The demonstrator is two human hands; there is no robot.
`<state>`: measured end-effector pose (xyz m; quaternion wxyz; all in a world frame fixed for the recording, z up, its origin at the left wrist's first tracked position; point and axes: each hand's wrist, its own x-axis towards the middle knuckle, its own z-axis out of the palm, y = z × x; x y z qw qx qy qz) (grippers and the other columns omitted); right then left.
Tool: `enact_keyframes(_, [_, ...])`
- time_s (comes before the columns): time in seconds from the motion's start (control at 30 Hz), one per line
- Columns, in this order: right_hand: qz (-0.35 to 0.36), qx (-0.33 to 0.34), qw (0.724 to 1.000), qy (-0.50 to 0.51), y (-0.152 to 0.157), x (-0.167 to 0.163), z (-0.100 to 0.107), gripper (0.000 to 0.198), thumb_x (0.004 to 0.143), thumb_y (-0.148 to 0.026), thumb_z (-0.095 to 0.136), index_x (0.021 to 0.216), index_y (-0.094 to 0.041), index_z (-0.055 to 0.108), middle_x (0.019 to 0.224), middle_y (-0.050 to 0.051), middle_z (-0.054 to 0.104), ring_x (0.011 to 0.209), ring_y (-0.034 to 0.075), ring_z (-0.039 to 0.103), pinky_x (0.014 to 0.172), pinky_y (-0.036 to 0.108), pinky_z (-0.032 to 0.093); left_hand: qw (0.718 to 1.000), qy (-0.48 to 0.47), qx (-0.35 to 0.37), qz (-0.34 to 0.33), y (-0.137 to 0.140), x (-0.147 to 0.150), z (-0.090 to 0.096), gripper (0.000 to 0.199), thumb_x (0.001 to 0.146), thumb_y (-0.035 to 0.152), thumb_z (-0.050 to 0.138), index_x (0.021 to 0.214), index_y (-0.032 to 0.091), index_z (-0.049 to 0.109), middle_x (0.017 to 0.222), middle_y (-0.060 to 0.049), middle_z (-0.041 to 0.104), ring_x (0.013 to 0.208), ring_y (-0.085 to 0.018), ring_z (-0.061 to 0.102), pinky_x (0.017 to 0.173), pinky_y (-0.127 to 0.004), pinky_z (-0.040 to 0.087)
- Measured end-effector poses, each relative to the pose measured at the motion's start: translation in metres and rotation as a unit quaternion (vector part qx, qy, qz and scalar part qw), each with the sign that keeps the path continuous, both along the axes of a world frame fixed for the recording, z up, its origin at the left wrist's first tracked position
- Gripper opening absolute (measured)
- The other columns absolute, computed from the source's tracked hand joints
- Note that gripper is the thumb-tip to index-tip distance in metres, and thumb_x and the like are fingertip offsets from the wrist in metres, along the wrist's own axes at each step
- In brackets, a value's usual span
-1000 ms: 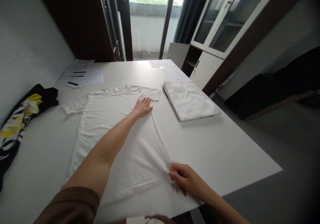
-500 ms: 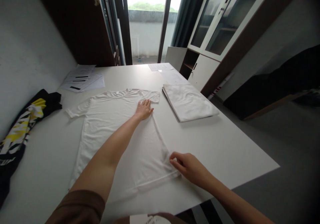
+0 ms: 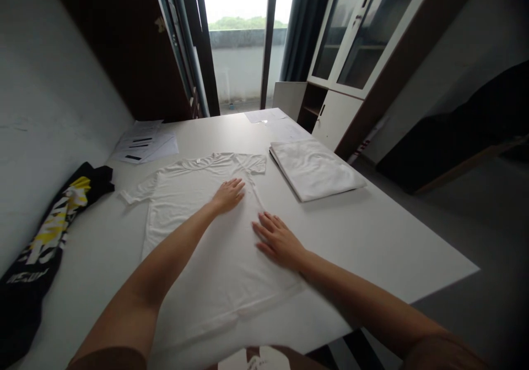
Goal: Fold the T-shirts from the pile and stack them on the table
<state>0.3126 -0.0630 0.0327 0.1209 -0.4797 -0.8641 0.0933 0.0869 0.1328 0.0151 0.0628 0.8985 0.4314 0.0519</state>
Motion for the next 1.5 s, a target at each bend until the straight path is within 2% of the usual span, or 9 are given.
enact_keyframes(0.1, [-0.005,-0.005,1.000,-0.024,-0.017,0.008,-0.004,0.072,0.100,-0.054,0.055,0.162,-0.024,0.035,0.170,0.014,0.022,0.156,0.035,0.020,0.125,0.058,0.020,1.000,0.015,-0.024,0.009,-0.002,0.014,-0.008,0.063,0.105,0.051,0.035,0.160,0.021,0.034,0.171,-0.009,0.023,0.158,-0.029,0.019,0.126,-0.055,0.018])
enact_keyframes(0.23, [0.005,-0.005,0.999,-0.045,-0.049,0.021,-0.007,0.080,0.099,-0.059,0.055,0.165,-0.024,0.027,0.171,0.013,0.013,0.158,0.036,0.013,0.126,0.059,0.014,0.995,0.027,-0.046,0.079,-0.002,0.039,-0.015,0.068,0.104,0.053,0.034,0.163,0.020,0.027,0.173,-0.011,0.013,0.159,-0.033,0.011,0.124,-0.064,0.012])
enact_keyframes(0.37, [0.015,0.000,0.999,-0.047,-0.079,0.030,-0.005,0.084,0.100,-0.059,0.053,0.166,-0.021,0.018,0.170,0.014,0.012,0.158,0.035,0.014,0.126,0.059,0.015,0.992,0.019,-0.041,0.115,-0.002,0.055,-0.012,0.069,0.103,0.052,0.035,0.162,0.018,0.029,0.172,-0.014,0.017,0.158,-0.034,0.014,0.123,-0.065,0.014])
enact_keyframes(0.53, [0.022,0.003,0.999,-0.033,-0.107,0.035,0.004,0.079,0.102,-0.053,0.052,0.166,-0.023,0.017,0.170,0.013,0.017,0.157,0.032,0.016,0.127,0.056,0.017,0.990,0.007,-0.015,0.143,0.003,0.071,-0.007,0.057,0.103,0.033,0.033,0.156,0.013,0.041,0.166,-0.017,0.032,0.154,-0.031,0.027,0.124,-0.059,0.018])
enact_keyframes(0.73, [0.009,-0.010,1.000,-0.026,-0.132,0.037,0.008,0.078,0.103,-0.050,0.053,0.166,-0.022,0.018,0.169,0.013,0.017,0.157,0.031,0.017,0.128,0.055,0.020,0.993,0.012,-0.024,0.113,0.010,0.081,-0.015,0.069,0.103,0.047,0.030,0.162,0.010,0.027,0.171,-0.015,0.020,0.157,-0.031,0.018,0.125,-0.056,0.018])
enact_keyframes(0.97, [0.008,-0.028,0.999,-0.017,-0.152,0.040,0.008,0.082,0.102,-0.053,0.054,0.166,-0.021,0.016,0.169,0.013,0.015,0.157,0.031,0.016,0.128,0.054,0.018,0.997,0.028,-0.030,0.070,0.031,0.072,-0.015,0.075,0.104,0.057,0.022,0.165,0.013,0.020,0.173,-0.011,0.009,0.160,-0.029,0.009,0.126,-0.057,0.012])
enact_keyframes(1.13, [0.005,-0.033,0.999,-0.008,-0.154,0.045,0.008,0.073,0.104,-0.049,0.051,0.165,-0.023,0.023,0.169,0.010,0.021,0.156,0.030,0.022,0.128,0.054,0.023,0.999,0.027,-0.031,0.026,0.044,0.066,-0.011,0.072,0.105,0.057,0.022,0.166,0.019,0.018,0.173,-0.009,0.012,0.160,-0.028,0.009,0.126,-0.056,0.012])
enact_keyframes(1.33, [-0.019,-0.027,0.999,0.015,-0.131,0.041,0.012,0.062,0.104,-0.043,0.050,0.162,-0.024,0.035,0.167,0.009,0.028,0.155,0.028,0.027,0.127,0.053,0.027,0.999,-0.008,-0.022,0.043,0.034,0.056,-0.006,0.067,0.107,0.050,0.024,0.165,0.017,0.019,0.171,-0.012,0.018,0.159,-0.027,0.016,0.126,-0.053,0.017])
enact_keyframes(1.5, [0.008,-0.012,1.000,0.016,-0.086,0.036,0.010,0.060,0.104,-0.043,0.050,0.160,-0.023,0.039,0.166,0.010,0.031,0.154,0.027,0.028,0.126,0.051,0.028,0.999,-0.006,0.016,0.027,0.006,0.009,0.000,0.062,0.107,0.049,0.030,0.162,0.020,0.031,0.171,-0.010,0.022,0.158,-0.026,0.017,0.127,-0.050,0.018])
